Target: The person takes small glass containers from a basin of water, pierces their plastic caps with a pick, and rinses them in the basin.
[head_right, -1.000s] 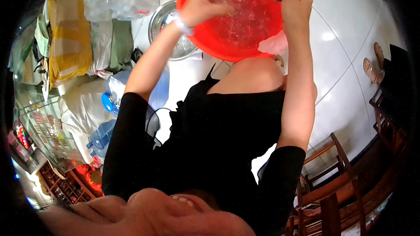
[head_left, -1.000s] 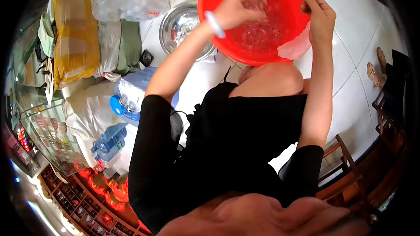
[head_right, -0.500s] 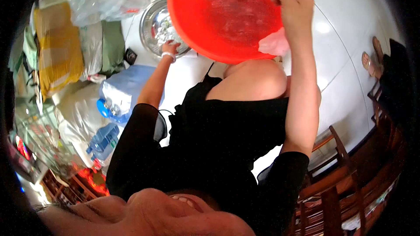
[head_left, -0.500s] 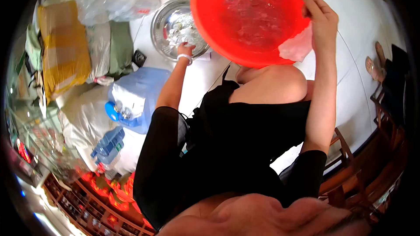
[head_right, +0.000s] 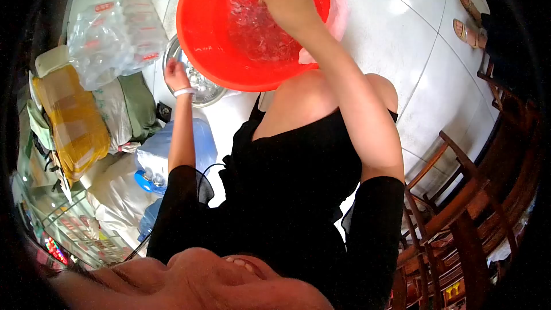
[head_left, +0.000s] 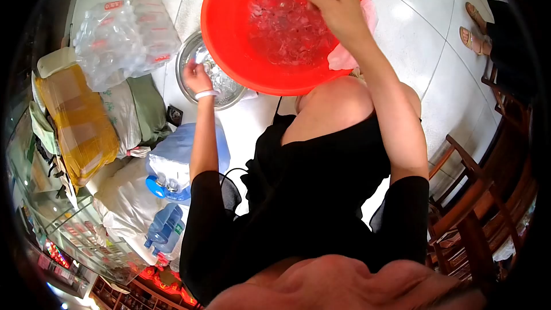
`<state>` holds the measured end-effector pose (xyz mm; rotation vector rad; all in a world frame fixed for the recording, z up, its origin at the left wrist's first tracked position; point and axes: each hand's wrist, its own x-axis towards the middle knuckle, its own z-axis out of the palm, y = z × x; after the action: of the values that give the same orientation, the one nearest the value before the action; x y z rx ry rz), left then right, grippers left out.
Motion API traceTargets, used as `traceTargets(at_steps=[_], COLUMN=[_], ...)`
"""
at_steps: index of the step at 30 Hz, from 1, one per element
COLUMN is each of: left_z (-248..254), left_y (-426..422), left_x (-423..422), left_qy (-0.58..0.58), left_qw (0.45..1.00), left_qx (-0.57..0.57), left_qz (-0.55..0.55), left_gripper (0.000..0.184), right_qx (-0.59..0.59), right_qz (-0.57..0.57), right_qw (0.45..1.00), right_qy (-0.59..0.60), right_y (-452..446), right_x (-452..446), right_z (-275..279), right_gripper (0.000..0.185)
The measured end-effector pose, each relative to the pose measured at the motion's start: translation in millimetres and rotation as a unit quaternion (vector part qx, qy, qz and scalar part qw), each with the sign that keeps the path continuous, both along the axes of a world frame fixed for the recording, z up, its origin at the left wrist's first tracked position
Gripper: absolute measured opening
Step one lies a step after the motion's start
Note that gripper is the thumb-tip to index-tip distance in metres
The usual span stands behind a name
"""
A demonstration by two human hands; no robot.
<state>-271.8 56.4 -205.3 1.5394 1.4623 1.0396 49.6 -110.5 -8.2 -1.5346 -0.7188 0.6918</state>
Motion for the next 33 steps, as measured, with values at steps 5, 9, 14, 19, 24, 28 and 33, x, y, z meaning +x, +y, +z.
traceTargets(at_steps=[5,9,14,19,24,28,33], left_z=[162,193,192,205,208,200,199], left_y=[-35,-47,-54,-47,-48,-45,-47], left_x=[94,169,218,241,250,251,256], left_qy=[-0.180,-0.231,0.011,0.103,0.241,0.338,0.420], left_qw=[0.973,0.950,0.929,0.884,0.854,0.807,0.758], left_qx=[0.073,-0.017,0.242,0.338,0.351,0.373,0.381], left_qz=[-0.122,-0.211,-0.279,-0.305,-0.300,-0.310,-0.321], left_gripper=[0.013,0.010,0.014,0.015,0.015,0.016,0.019], right_qx=[0.088,0.059,0.012,0.147,0.188,0.190,0.174], right_qz=[0.109,0.216,0.214,0.143,0.105,0.091,0.044], right_qw=[0.982,0.958,0.929,0.880,0.870,0.849,0.847], right_qy=[0.123,0.179,0.302,0.428,0.443,0.484,0.501], right_y=[1,-6,-21,-14,-11,-8,-8], right_x=[-34,-56,-55,-56,-67,-71,-74], right_z=[12,27,36,30,23,19,23], right_gripper=[0.018,0.021,0.026,0.024,0.021,0.021,0.022])
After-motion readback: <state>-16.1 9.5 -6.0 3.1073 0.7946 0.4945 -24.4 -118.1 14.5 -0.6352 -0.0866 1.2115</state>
